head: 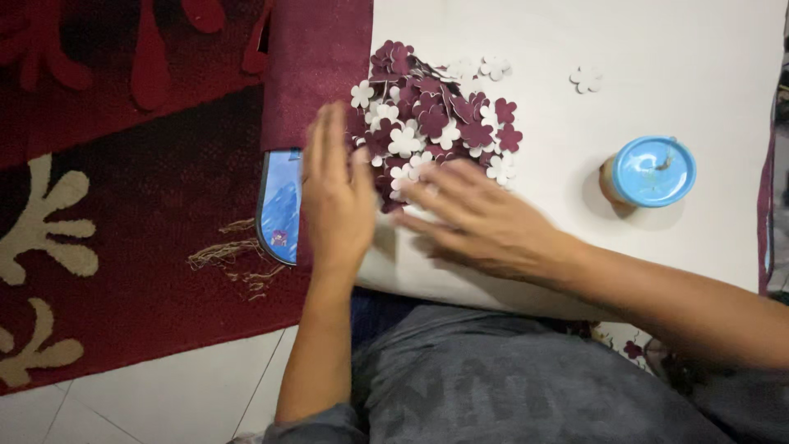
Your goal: The person gathers flower-shaped felt pieces from the floor and a plastic bag onto a white surface. They then open a small container of adhesive and repeatedly pick up pairs of felt pieces, apply adhesive, and press them together to form layered units.
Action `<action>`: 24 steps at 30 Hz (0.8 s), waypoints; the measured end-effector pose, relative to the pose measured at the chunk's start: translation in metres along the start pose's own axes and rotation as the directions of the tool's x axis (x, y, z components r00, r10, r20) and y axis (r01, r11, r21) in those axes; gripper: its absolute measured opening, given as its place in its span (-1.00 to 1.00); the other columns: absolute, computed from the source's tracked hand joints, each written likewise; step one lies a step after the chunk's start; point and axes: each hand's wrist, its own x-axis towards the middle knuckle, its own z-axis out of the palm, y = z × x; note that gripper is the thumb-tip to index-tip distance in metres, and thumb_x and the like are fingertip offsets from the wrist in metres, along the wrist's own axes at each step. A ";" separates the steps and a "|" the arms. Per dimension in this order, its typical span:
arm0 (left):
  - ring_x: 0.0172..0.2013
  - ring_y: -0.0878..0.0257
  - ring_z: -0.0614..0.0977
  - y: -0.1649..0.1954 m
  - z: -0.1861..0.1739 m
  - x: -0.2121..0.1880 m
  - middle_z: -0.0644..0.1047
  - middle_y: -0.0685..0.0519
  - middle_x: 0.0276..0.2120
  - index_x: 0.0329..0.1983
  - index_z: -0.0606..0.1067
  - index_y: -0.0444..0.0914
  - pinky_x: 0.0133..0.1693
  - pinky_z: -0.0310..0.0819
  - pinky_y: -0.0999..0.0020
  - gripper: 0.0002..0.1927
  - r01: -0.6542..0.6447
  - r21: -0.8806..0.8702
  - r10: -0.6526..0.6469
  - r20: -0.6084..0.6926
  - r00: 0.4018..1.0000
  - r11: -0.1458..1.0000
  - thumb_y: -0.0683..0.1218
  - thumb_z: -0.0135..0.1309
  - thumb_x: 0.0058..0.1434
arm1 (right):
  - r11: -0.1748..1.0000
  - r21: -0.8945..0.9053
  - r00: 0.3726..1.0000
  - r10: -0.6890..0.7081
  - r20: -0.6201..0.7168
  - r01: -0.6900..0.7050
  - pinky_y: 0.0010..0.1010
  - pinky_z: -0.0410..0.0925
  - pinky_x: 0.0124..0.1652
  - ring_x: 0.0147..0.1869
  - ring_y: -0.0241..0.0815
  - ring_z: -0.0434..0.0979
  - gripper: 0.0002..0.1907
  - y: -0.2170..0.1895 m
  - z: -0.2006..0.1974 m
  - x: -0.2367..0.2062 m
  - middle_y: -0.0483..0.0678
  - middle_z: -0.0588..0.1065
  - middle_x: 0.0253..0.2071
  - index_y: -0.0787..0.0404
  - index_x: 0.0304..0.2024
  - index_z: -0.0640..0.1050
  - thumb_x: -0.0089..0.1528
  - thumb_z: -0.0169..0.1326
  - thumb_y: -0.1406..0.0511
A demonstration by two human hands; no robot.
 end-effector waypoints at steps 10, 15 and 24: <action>0.48 -0.19 0.07 -0.042 -0.011 -0.034 0.18 -0.11 0.49 0.52 0.15 -0.19 0.41 -0.24 -0.23 -0.37 0.056 0.347 -0.107 0.129 0.986 0.936 0.07 -0.09 0.44 | 0.997 -0.010 0.994 -0.072 0.080 0.073 -0.09 -0.20 0.51 0.60 -0.01 0.01 -0.40 0.025 0.013 0.069 0.08 0.19 0.49 0.13 0.39 0.33 0.45 -0.36 -0.02; 0.47 -0.20 0.05 -0.037 -0.023 -0.037 0.19 -0.06 0.48 0.51 0.22 -0.11 0.40 -0.28 -0.28 -0.40 0.009 0.362 -0.066 0.146 0.987 0.932 0.08 -0.08 0.42 | 0.996 -0.084 0.992 -0.009 0.127 0.020 -0.11 -0.15 0.51 0.58 0.00 0.07 -0.44 0.037 -0.010 0.074 0.05 0.21 0.48 0.07 0.36 0.38 0.43 -0.31 0.00; 0.49 -0.21 0.03 -0.032 -0.016 -0.021 0.26 0.00 0.46 0.46 0.26 -0.17 0.37 -0.39 -0.46 -0.44 -0.154 0.300 0.091 0.216 0.972 0.941 0.05 -0.06 0.44 | 0.998 0.025 0.985 -0.064 0.158 0.060 -0.09 -0.11 0.42 0.49 0.02 0.13 -0.40 0.004 -0.015 0.038 0.09 0.27 0.40 0.09 0.34 0.36 0.33 -0.22 0.00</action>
